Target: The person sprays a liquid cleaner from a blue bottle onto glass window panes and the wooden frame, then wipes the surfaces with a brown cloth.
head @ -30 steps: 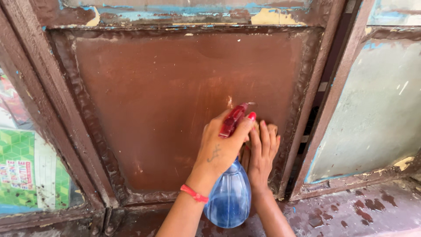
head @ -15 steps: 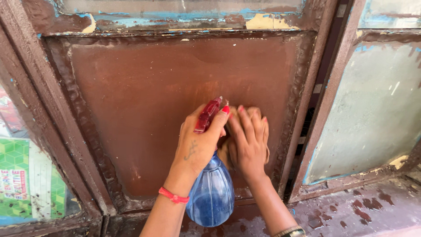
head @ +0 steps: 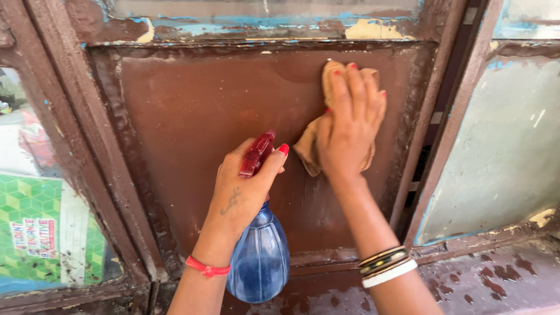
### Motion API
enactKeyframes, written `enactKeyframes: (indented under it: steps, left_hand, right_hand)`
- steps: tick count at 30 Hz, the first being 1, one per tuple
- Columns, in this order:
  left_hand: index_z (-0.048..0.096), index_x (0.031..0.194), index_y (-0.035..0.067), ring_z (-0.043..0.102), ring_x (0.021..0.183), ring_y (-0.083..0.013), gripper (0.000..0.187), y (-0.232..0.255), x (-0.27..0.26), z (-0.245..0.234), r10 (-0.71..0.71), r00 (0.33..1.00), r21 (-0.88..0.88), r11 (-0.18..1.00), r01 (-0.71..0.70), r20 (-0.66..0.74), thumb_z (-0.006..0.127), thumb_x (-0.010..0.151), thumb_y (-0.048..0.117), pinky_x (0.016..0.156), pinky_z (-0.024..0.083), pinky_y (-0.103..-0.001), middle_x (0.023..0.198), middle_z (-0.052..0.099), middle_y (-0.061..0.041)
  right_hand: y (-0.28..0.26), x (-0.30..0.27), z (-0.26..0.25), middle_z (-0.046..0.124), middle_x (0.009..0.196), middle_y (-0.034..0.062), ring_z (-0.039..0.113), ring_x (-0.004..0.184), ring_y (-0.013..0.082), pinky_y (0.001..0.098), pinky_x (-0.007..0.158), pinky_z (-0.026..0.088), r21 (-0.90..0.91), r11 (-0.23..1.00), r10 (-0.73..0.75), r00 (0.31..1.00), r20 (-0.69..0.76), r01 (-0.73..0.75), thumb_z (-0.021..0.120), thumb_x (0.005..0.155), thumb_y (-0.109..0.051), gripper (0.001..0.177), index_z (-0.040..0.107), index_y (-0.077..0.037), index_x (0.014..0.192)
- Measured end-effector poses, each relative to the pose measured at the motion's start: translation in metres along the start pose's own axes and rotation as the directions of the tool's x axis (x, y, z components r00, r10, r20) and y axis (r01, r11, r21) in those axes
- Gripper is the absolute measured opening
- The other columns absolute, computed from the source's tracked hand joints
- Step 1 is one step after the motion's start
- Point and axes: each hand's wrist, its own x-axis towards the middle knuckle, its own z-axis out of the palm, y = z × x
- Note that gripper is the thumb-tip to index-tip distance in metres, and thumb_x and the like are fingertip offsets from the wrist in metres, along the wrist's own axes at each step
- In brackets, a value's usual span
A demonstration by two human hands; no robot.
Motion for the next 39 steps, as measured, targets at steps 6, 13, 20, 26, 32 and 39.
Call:
enactKeyframes:
  steps: [6, 13, 20, 26, 32, 39]
  left_hand:
    - [0.072, 0.093, 0.007, 0.059, 0.053, -0.0076, 0.028, -0.009, 0.0, -0.007, 0.072, 0.995, -0.022, 0.997, -0.073, -0.063, 0.067, 0.089, 0.034, 0.048, 0.047, -0.027, 0.065, 0.068, -0.002]
    - [0.071, 0.088, 0.006, 0.06, 0.053, -0.008, 0.026, -0.019, 0.0, -0.025, 0.035, 0.992, 0.0, 0.999, -0.035, -0.119, 0.07, 0.087, 0.032, 0.048, 0.047, -0.028, 0.065, 0.068, 0.0]
    - [0.07, 0.088, 0.007, 0.063, 0.06, -0.0081, 0.023, -0.027, 0.0, -0.051, 0.141, 0.97, 0.137, 0.984, -0.115, -0.196, 0.072, 0.087, 0.03, 0.056, 0.05, -0.027, 0.067, 0.07, -0.002]
    - [0.069, 0.088, 0.004, 0.067, 0.061, -0.0117, 0.025, -0.025, 0.0, -0.061, 0.093, 0.969, 0.006, 0.996, -0.094, -0.23, 0.068, 0.091, 0.029, 0.058, 0.052, -0.031, 0.067, 0.07, -0.005]
    - [0.071, 0.091, 0.005, 0.071, 0.064, -0.0128, 0.022, -0.029, -0.003, -0.07, 0.229, 0.931, 0.147, 0.97, -0.194, -0.283, 0.071, 0.087, 0.026, 0.063, 0.054, -0.03, 0.07, 0.072, -0.007]
    - [0.07, 0.089, 0.004, 0.068, 0.064, -0.0154, 0.023, -0.027, -0.011, -0.106, 0.239, 0.91, 0.25, 0.955, -0.157, -0.34, 0.074, 0.086, 0.027, 0.062, 0.052, -0.031, 0.069, 0.07, -0.008]
  right_hand:
    - [-0.044, -0.065, 0.0, 0.047, 0.157, 0.0142, 0.038, 0.148, 0.0384, 0.0612, 0.124, 0.024, 0.163, 0.972, -0.192, 0.971, 0.145, 0.168, 0.064, 0.088, -0.01, 0.062, 0.054, -0.011, 0.149]
    - [-0.039, -0.066, -0.003, 0.052, 0.151, 0.0129, 0.042, 0.146, 0.0383, 0.0591, 0.124, 0.028, 0.161, 0.98, -0.138, 0.983, 0.125, 0.117, 0.057, 0.088, -0.001, 0.055, 0.059, -0.011, 0.142]
    - [-0.073, 0.002, 0.016, 0.049, 0.156, 0.0153, 0.037, 0.148, 0.0408, 0.0597, 0.124, 0.026, 0.104, 0.993, -0.05, 0.999, 0.011, 0.048, 0.056, 0.091, -0.004, 0.057, 0.056, -0.005, 0.148]
    - [-0.104, -0.033, 0.036, 0.049, 0.155, 0.0093, 0.038, 0.149, 0.0349, 0.0586, 0.125, 0.027, 0.087, 0.982, -0.175, 0.981, 0.08, 0.168, 0.058, 0.095, -0.013, 0.052, 0.059, -0.012, 0.147]
    - [-0.105, -0.072, 0.027, 0.05, 0.156, 0.0084, 0.04, 0.147, 0.033, 0.0586, 0.124, 0.026, 0.172, 0.937, -0.335, 0.919, 0.209, 0.303, 0.056, 0.094, -0.015, 0.048, 0.059, -0.011, 0.142]
    - [-0.131, -0.001, 0.035, 0.05, 0.156, 0.0102, 0.039, 0.149, 0.0358, 0.0583, 0.127, 0.026, 0.141, 0.976, -0.182, 0.979, 0.09, 0.168, 0.06, 0.091, -0.005, 0.057, 0.057, -0.01, 0.148]
